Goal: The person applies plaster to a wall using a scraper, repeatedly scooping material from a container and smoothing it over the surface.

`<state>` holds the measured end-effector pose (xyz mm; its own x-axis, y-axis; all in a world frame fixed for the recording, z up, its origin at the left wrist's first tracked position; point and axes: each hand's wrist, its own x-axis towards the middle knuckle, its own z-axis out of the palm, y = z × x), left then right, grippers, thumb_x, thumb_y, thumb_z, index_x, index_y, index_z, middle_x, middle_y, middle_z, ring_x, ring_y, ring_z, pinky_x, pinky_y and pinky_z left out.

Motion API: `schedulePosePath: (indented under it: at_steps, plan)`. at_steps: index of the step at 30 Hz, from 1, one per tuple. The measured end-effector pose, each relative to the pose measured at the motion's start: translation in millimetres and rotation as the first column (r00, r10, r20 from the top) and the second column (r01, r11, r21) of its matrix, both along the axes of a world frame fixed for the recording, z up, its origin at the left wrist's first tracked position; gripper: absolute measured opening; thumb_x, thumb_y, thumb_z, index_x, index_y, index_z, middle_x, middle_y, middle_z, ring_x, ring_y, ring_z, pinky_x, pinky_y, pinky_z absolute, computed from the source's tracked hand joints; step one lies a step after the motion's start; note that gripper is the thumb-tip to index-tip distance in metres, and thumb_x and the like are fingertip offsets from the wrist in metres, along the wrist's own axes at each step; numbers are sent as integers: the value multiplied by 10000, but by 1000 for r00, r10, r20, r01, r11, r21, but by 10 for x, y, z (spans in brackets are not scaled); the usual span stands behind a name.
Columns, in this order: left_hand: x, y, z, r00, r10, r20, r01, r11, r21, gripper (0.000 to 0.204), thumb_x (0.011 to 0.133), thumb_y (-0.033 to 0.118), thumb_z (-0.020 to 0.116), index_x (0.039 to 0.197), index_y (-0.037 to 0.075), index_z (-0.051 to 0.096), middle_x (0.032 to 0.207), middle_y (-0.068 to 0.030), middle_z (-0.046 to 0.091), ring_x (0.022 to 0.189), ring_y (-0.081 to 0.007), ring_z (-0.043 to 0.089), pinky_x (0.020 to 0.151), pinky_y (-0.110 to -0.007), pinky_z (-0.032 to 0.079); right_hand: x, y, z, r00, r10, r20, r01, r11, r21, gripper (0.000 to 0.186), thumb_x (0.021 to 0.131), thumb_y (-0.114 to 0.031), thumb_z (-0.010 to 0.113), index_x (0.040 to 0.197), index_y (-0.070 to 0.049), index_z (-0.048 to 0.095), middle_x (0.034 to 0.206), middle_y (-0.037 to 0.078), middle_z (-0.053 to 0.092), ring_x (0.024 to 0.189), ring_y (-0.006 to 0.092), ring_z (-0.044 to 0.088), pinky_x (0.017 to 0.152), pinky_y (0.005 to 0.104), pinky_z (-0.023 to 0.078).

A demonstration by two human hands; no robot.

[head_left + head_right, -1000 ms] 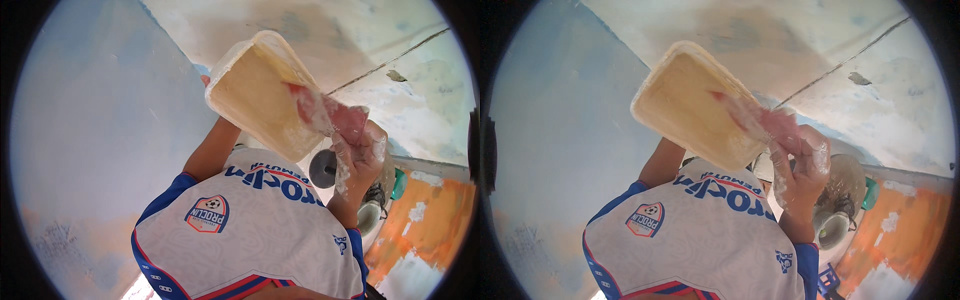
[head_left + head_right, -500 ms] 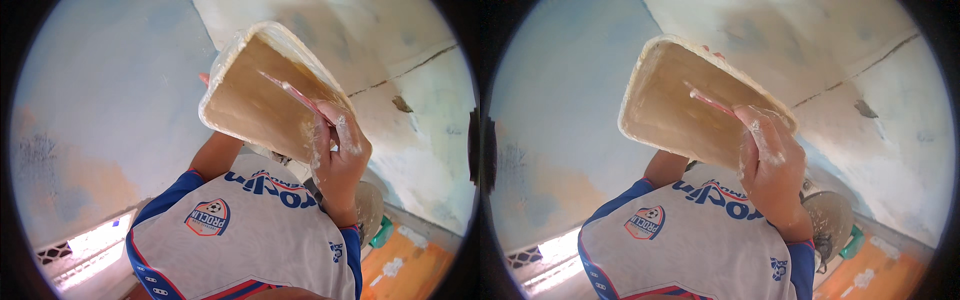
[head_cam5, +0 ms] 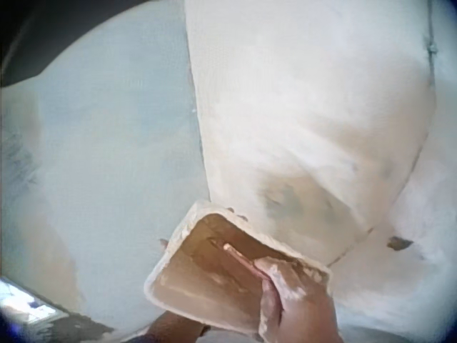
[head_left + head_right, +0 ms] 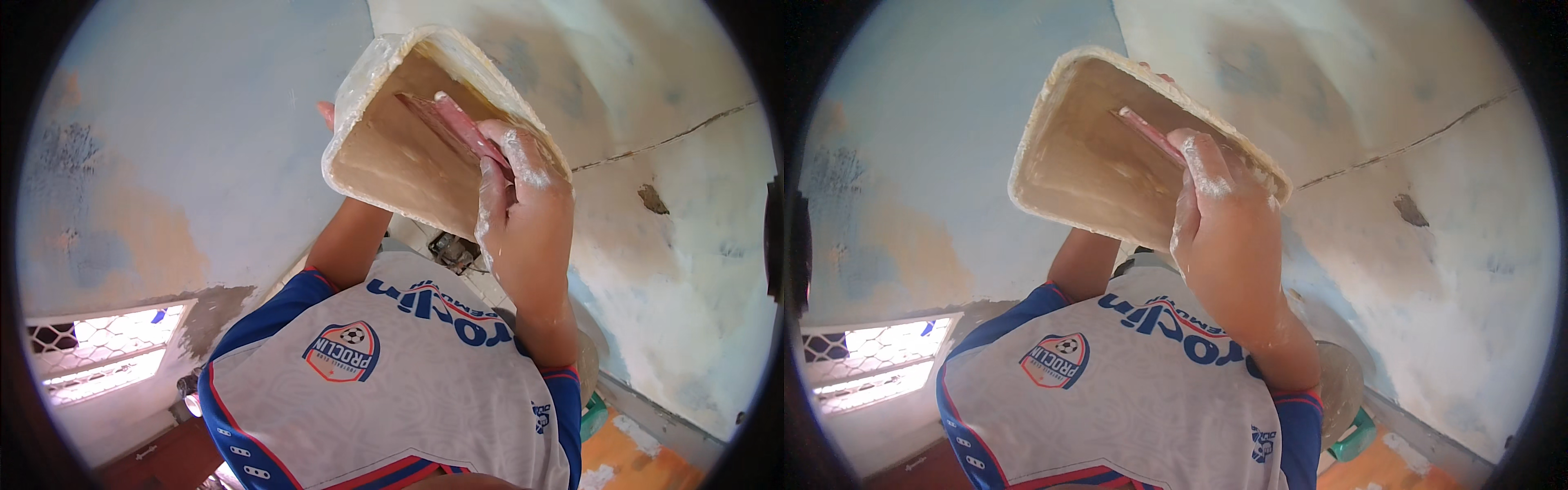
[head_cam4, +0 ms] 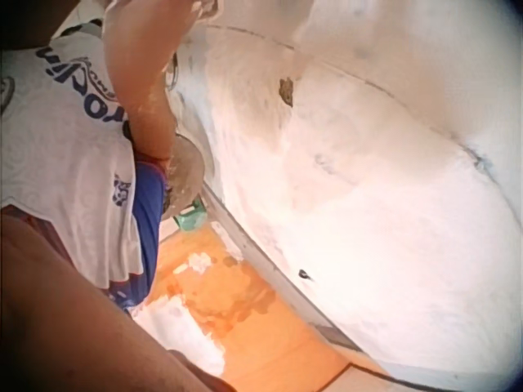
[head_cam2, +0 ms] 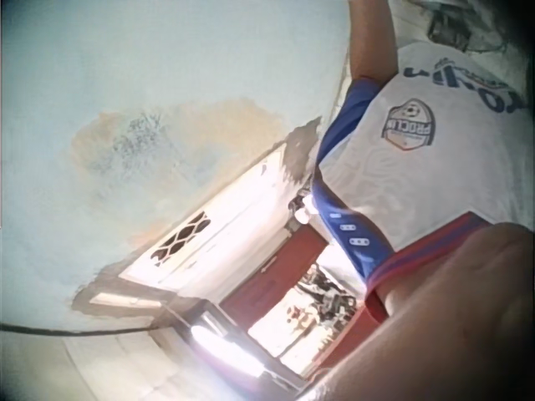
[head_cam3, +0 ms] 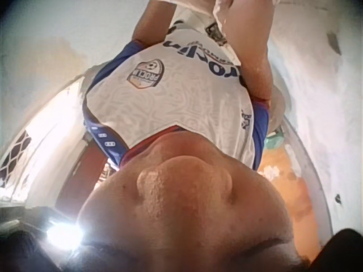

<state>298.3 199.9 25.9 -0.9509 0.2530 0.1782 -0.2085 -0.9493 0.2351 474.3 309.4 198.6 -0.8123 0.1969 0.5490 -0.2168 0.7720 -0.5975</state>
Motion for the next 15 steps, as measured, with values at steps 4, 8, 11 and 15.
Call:
schedulePosePath:
  at_steps: [4, 8, 11, 15]
  plan:
    - [20, -96, 3, 1000, 19, -11, -19, 1000, 15, 854, 934, 757, 342, 1484, 112, 446, 1445, -106, 529, 1296, -312, 528, 1066, -477, 458, 81, -58, 17, 999, 45, 18, -44, 998, -47, 213, 928, 60, 557, 1112, 7, 649, 957, 179, 681, 750, 257, 682, 717, 325, 555]
    - [106, -187, 19, 999, 26, -20, -25, 999, 22, 858, 931, 759, 341, 1481, 109, 449, 1441, -108, 532, 1292, -312, 530, 1063, -476, 460, 61, -121, -57, 995, 78, -67, -80, 996, -35, 208, 932, 46, 559, 1114, 8, 653, 953, 181, 677, 761, 261, 682, 701, 337, 562]
    - [143, -240, 36, 999, 34, -29, -33, 999, 23, 861, 930, 761, 340, 1479, 107, 452, 1438, -111, 533, 1289, -313, 532, 1060, -475, 462, 82, -222, -64, 997, 58, -56, -59, 998, -11, 210, 935, 51, 553, 1114, 9, 655, 954, 179, 683, 815, 251, 688, 698, 333, 580]
    - [238, -228, -15, 999, 47, -25, -47, 999, 18, 866, 928, 763, 338, 1477, 104, 455, 1435, -113, 536, 1285, -313, 535, 1056, -474, 464, 116, -191, -136, 993, 101, -54, -101, 995, -4, 231, 936, 62, 545, 1136, 17, 652, 1012, 181, 677, 860, 236, 683, 711, 322, 599]
